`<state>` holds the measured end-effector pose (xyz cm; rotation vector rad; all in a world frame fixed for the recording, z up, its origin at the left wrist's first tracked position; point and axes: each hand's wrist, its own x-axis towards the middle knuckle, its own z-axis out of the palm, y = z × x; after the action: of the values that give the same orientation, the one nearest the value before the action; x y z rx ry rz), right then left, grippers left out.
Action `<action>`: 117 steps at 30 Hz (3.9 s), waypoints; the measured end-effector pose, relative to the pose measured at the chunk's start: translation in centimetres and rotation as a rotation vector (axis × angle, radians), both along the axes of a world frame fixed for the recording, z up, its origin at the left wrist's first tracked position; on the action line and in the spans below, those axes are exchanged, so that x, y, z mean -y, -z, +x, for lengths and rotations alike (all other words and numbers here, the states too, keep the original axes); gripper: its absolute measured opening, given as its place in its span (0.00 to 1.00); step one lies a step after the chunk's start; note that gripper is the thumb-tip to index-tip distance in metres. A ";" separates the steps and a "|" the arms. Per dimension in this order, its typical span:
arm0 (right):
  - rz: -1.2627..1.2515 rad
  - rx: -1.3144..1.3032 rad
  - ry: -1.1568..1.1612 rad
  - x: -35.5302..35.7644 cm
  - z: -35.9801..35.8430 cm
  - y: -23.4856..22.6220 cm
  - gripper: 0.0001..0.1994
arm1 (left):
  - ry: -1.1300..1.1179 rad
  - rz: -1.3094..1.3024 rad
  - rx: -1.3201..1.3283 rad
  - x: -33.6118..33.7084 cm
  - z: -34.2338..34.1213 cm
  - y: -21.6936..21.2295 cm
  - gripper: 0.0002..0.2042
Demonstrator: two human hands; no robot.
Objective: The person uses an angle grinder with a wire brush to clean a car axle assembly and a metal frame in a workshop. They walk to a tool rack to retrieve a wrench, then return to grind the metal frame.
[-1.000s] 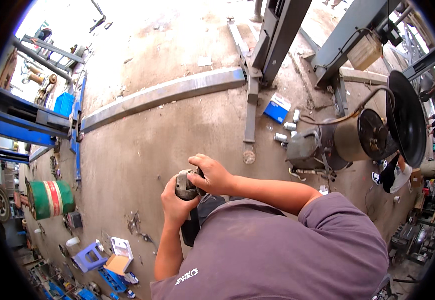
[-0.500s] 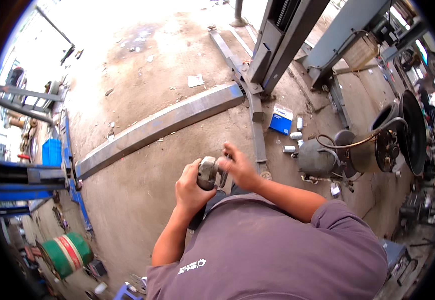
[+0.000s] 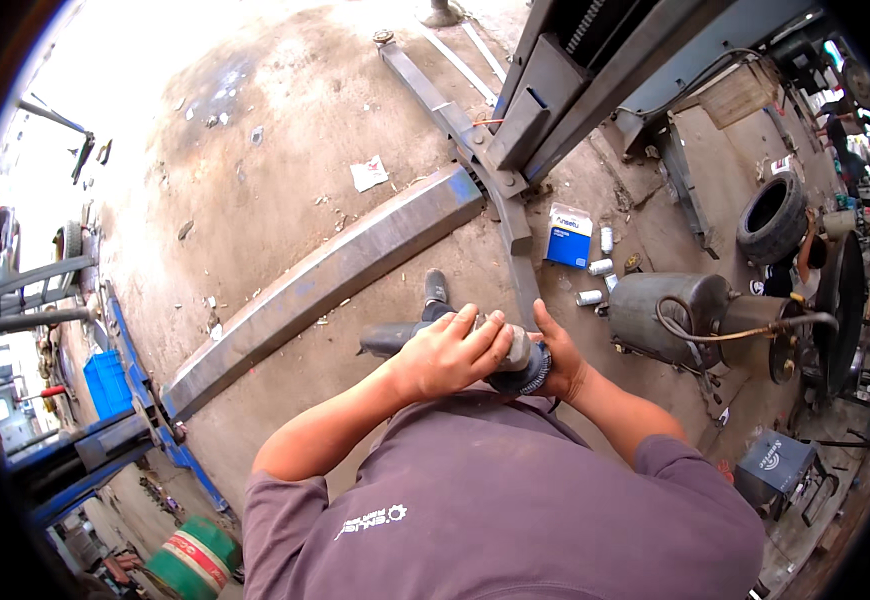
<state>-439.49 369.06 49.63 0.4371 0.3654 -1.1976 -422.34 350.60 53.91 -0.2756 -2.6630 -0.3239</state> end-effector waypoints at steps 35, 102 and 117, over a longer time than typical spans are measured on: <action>0.573 -0.467 0.855 34.0 -14.7 48.0 0.26 | 0.299 0.691 -0.234 35.9 -32.6 62.6 0.32; 0.494 -1.675 0.705 37.2 -18.4 71.5 0.40 | 0.184 1.088 -0.194 31.8 -34.2 89.2 0.53; 0.814 -2.380 0.452 36.6 -19.6 77.2 0.39 | 0.030 2.302 0.776 35.6 -36.4 87.7 0.24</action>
<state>-459.08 332.50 -27.53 -0.5569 2.9364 -1.4008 -458.73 314.96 -33.78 0.6324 -1.0142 -3.1731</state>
